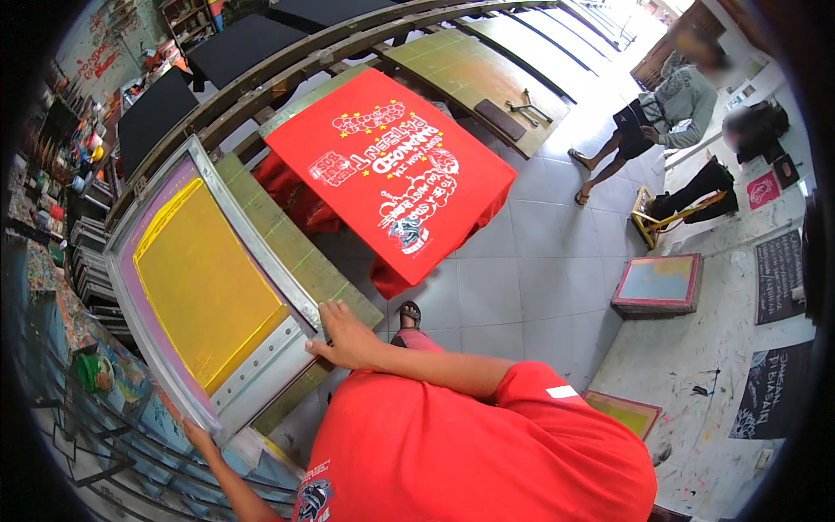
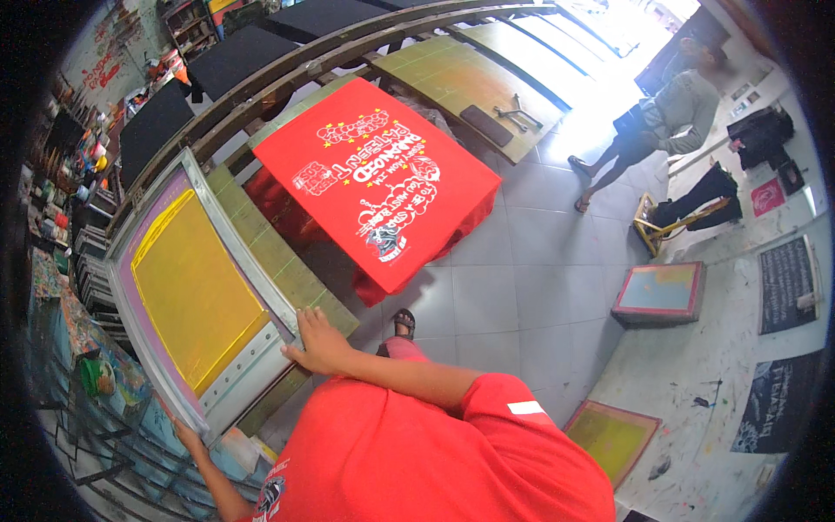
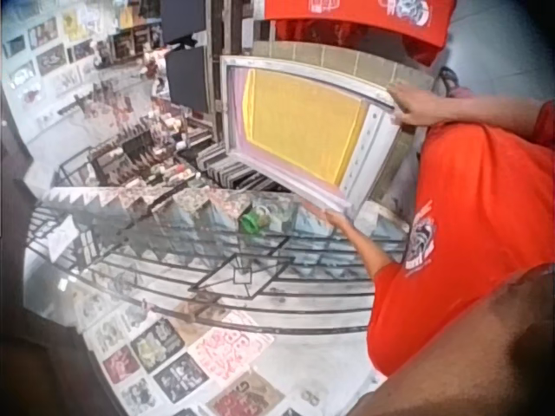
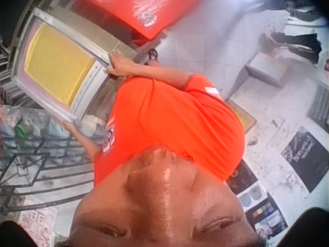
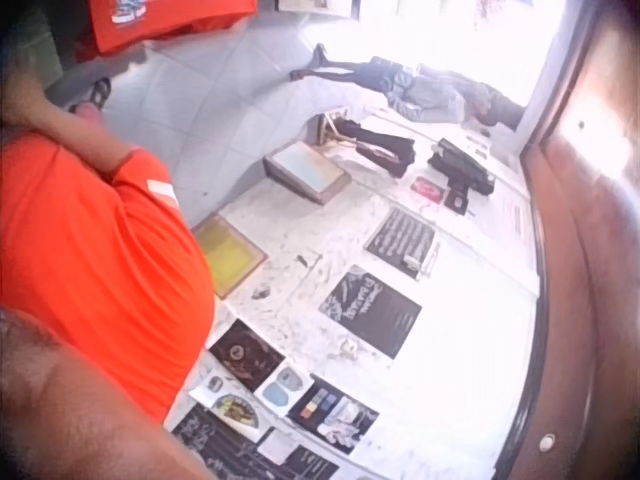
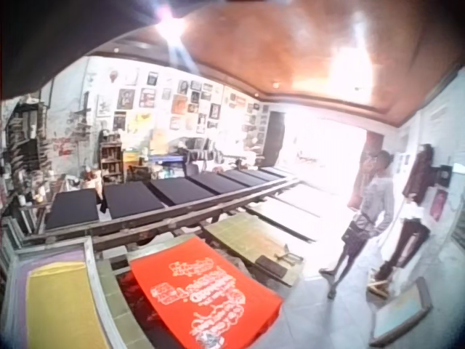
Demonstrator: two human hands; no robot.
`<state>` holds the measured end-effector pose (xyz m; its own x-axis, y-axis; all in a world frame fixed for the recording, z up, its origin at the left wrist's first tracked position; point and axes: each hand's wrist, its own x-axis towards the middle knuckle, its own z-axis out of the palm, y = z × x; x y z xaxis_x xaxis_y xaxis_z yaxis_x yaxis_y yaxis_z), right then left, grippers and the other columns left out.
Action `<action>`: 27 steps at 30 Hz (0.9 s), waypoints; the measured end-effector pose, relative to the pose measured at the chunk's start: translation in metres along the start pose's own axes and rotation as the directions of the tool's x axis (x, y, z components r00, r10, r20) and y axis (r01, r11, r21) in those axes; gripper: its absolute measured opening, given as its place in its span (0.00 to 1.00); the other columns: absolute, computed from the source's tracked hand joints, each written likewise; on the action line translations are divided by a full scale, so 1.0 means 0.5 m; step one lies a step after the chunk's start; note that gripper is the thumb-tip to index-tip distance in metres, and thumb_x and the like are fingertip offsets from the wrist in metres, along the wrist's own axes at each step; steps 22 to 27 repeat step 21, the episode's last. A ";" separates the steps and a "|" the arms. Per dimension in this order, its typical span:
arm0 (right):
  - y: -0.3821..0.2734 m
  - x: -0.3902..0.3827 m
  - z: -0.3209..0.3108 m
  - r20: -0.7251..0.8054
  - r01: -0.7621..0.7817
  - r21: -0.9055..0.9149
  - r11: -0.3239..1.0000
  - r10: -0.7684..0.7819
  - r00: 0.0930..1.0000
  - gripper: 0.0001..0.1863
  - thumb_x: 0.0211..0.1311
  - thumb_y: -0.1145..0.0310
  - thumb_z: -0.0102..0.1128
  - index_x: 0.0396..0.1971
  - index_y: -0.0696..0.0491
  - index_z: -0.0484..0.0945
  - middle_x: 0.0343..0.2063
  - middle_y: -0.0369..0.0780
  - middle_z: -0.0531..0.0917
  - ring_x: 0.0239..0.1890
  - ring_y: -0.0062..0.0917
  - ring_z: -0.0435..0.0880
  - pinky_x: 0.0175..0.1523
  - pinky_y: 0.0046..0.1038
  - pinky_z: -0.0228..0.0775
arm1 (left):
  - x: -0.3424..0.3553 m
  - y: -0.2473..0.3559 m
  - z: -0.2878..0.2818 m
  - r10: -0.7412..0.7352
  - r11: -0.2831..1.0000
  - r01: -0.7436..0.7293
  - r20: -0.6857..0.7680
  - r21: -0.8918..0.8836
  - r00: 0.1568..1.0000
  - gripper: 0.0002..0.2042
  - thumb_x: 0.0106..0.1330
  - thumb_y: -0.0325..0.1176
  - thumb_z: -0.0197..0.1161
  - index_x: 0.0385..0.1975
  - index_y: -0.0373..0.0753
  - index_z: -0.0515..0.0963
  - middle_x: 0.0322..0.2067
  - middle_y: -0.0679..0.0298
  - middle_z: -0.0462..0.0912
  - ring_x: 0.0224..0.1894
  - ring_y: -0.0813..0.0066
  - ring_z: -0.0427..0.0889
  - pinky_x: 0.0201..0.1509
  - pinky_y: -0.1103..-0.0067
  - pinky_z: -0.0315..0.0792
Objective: The person prepares a screen by applying yellow ink, retrieves a squeegee, and سپس pulls the squeegee across the screen to print onto a red garment.
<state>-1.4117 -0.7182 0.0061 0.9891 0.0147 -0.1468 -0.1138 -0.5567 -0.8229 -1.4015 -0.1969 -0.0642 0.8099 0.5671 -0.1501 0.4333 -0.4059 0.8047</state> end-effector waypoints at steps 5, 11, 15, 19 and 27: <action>0.080 0.012 -0.202 -0.197 0.079 -0.134 0.988 -0.104 0.975 0.42 0.58 0.48 0.64 0.64 0.59 0.61 0.67 0.57 0.58 0.72 0.50 0.51 0.73 0.44 0.47 | 0.042 -0.051 -0.021 -0.065 0.997 0.067 0.073 -0.028 0.995 0.35 0.74 0.59 0.38 0.66 0.32 0.63 0.60 0.49 0.71 0.60 0.54 0.72 0.63 0.68 0.65; 0.399 0.148 -0.700 -0.655 -0.183 -0.418 0.890 -0.155 0.740 0.39 0.51 0.51 0.70 0.58 0.58 0.68 0.55 0.52 0.74 0.61 0.43 0.71 0.64 0.40 0.64 | 0.055 -0.002 -0.020 -0.118 0.983 0.144 0.200 -0.116 0.973 0.37 0.74 0.59 0.34 0.66 0.28 0.60 0.62 0.47 0.68 0.62 0.54 0.70 0.65 0.68 0.63; 0.491 0.228 -0.932 -0.679 -0.522 -0.370 0.768 0.160 0.716 0.43 0.47 0.47 0.71 0.59 0.58 0.69 0.55 0.51 0.75 0.60 0.42 0.73 0.63 0.39 0.67 | 0.006 0.048 -0.091 0.021 0.963 0.038 -0.215 0.266 0.976 0.34 0.75 0.55 0.37 0.62 0.26 0.65 0.61 0.44 0.68 0.61 0.52 0.71 0.65 0.67 0.64; 0.632 0.249 -1.085 -0.625 -0.587 -0.499 0.638 0.205 0.753 0.52 0.43 0.42 0.73 0.64 0.59 0.64 0.61 0.50 0.70 0.65 0.40 0.68 0.66 0.37 0.63 | -0.149 0.271 0.082 0.254 0.963 -0.190 -0.416 0.190 0.873 0.32 0.74 0.56 0.40 0.62 0.31 0.67 0.62 0.45 0.68 0.62 0.51 0.70 0.68 0.64 0.60; 0.643 0.302 -1.079 -0.518 -0.496 -0.595 0.633 0.170 0.838 0.56 0.41 0.40 0.73 0.67 0.58 0.60 0.66 0.49 0.66 0.67 0.40 0.66 0.69 0.38 0.59 | -0.255 0.302 0.100 0.211 0.977 -0.190 -0.428 0.092 0.879 0.32 0.74 0.58 0.39 0.64 0.37 0.67 0.63 0.47 0.68 0.63 0.54 0.69 0.71 0.64 0.55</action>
